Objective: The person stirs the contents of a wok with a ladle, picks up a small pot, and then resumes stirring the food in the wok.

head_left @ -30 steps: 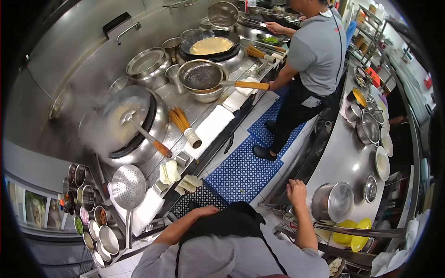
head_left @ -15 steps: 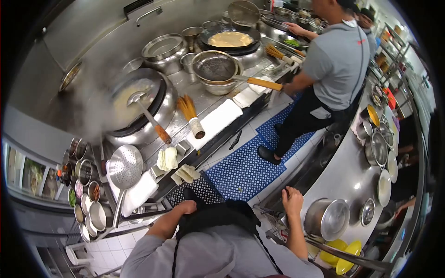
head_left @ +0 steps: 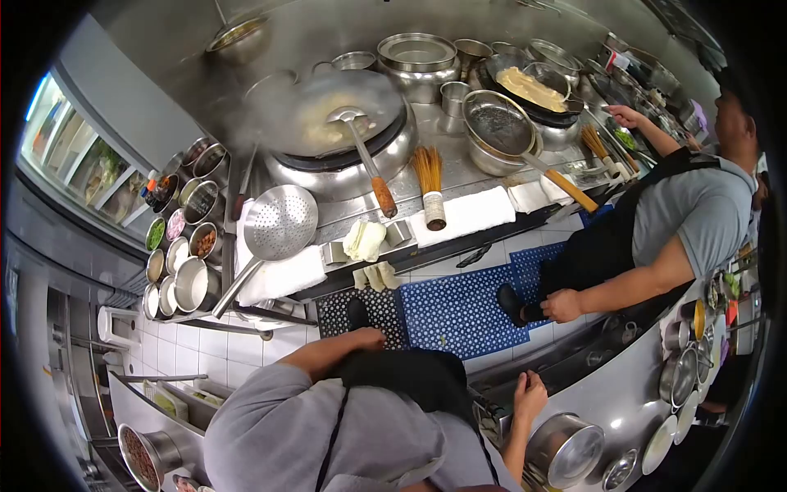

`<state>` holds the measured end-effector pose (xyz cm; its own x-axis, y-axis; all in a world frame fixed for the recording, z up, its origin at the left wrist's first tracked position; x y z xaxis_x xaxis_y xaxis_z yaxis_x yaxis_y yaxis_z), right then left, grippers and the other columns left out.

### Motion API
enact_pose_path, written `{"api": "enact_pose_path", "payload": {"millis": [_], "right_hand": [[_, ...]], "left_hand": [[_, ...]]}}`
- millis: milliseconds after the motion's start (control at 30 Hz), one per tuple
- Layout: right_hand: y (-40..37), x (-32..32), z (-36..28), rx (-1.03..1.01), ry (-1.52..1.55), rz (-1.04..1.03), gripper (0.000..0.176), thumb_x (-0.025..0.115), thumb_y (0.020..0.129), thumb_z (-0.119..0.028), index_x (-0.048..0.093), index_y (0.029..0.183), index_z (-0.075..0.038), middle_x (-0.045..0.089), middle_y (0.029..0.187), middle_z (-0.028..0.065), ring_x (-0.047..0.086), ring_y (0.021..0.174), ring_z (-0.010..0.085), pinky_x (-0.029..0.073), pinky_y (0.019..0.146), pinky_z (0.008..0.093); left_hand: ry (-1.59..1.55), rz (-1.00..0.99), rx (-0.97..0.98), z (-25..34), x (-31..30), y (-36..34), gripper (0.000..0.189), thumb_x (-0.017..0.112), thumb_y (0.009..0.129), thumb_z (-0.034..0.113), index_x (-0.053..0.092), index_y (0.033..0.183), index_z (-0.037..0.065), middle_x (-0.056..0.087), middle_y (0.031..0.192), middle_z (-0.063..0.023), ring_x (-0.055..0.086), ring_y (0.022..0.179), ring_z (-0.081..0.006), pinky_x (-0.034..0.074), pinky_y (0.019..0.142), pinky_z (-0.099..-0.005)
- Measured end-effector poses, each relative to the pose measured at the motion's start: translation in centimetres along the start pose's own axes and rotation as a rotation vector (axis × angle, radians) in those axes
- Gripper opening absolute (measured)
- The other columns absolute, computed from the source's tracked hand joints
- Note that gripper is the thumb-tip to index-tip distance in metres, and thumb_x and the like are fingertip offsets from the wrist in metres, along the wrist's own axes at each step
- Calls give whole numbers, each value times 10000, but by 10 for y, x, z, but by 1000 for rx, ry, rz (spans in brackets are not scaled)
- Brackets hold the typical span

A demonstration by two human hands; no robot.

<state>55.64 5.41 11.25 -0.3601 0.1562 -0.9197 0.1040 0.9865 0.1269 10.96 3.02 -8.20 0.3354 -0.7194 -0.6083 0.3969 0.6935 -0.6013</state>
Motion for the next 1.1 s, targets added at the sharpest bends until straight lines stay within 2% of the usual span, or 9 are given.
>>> {"api": "enact_pose_path", "payload": {"millis": [100, 133, 167, 267, 300, 467, 633, 933, 1100], "right_hand": [[-2, 0, 1, -33, 21, 113, 212, 622, 820, -234, 675, 906, -47, 660, 808, 146, 631, 744, 316, 487, 679, 404], [-1, -7, -4, 3, 45, 78, 209, 623, 816, -230, 675, 902, -47, 659, 806, 141, 627, 754, 314, 483, 682, 399], [-1, -9, -2, 11, 67, 63, 204, 625, 808, -230, 679, 897, -54, 659, 805, 138, 624, 744, 316, 483, 674, 399], [-4, -3, 10, 34, -11, -2, 177, 614, 792, -221, 669, 824, -57, 651, 777, 136, 619, 730, 316, 484, 668, 421], [-5, 1, 14, 32, -4, 2, 172, 601, 794, -217, 660, 804, -56, 646, 757, 139, 620, 726, 319, 483, 666, 428], [-5, -3, 12, 48, -7, 34, 208, 583, 816, -240, 626, 748, -49, 632, 707, 146, 621, 689, 318, 496, 640, 426], [-7, -6, 12, 44, 4, 32, 238, 581, 824, -241, 591, 692, -42, 619, 667, 143, 620, 648, 310, 498, 625, 421], [-7, -9, 13, 75, 42, 63, 215, 599, 812, -255, 639, 785, -46, 634, 702, 136, 622, 703, 312, 491, 644, 428], [-1, -13, 6, 91, 45, 22, 219, 629, 786, -258, 662, 807, -43, 635, 713, 148, 621, 718, 325, 486, 650, 423]], "left_hand": [[69, -4, -21, -58, 30, -18, 222, 561, 771, 259, 671, 847, 81, 650, 882, -189, 638, 826, -337, 504, 721, -452], [14, -287, -157, -90, 43, -5, 254, 534, 783, 268, 666, 854, 63, 643, 912, -199, 627, 863, -343, 499, 739, -455], [223, -167, -88, -37, -8, -50, 278, 513, 792, 286, 665, 855, 62, 636, 925, -210, 616, 885, -350, 491, 742, -457], [-49, 59, -86, -95, 7, -52, 310, 508, 793, 337, 662, 800, 67, 630, 855, -206, 612, 846, -382, 473, 716, -447], [-31, -66, -80, -97, -3, -50, 291, 525, 788, 320, 654, 776, 59, 619, 791, -221, 606, 847, -396, 452, 683, -454], [-111, -4, 38, -109, -3, 4, 287, 638, 768, 322, 615, 699, 44, 568, 635, -175, 606, 652, -228, 446, 623, -380], [-439, -66, 69, 43, -62, 8, 229, 662, 824, 262, 628, 809, 37, 603, 704, -34, 553, 668, -105, 461, 633, -315], [-655, -529, 251, 71, -35, 61, 243, 496, 932, 219, 625, 1054, 53, 648, 941, -57, 593, 852, -138, 460, 810, -287], [-510, -482, 463, 51, -27, 36, 275, 481, 925, 229, 627, 1089, 64, 659, 1002, -88, 612, 904, -172, 454, 854, -295]]}}
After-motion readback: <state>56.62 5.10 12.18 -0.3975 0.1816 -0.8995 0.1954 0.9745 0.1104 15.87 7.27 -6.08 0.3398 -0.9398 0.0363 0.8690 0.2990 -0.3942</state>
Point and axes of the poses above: each hand's wrist, its own y-axis towards the middle knuckle, its own x-axis out of the palm, z = x × y, the point moved 1 cm from there along y, towards the middle knuckle
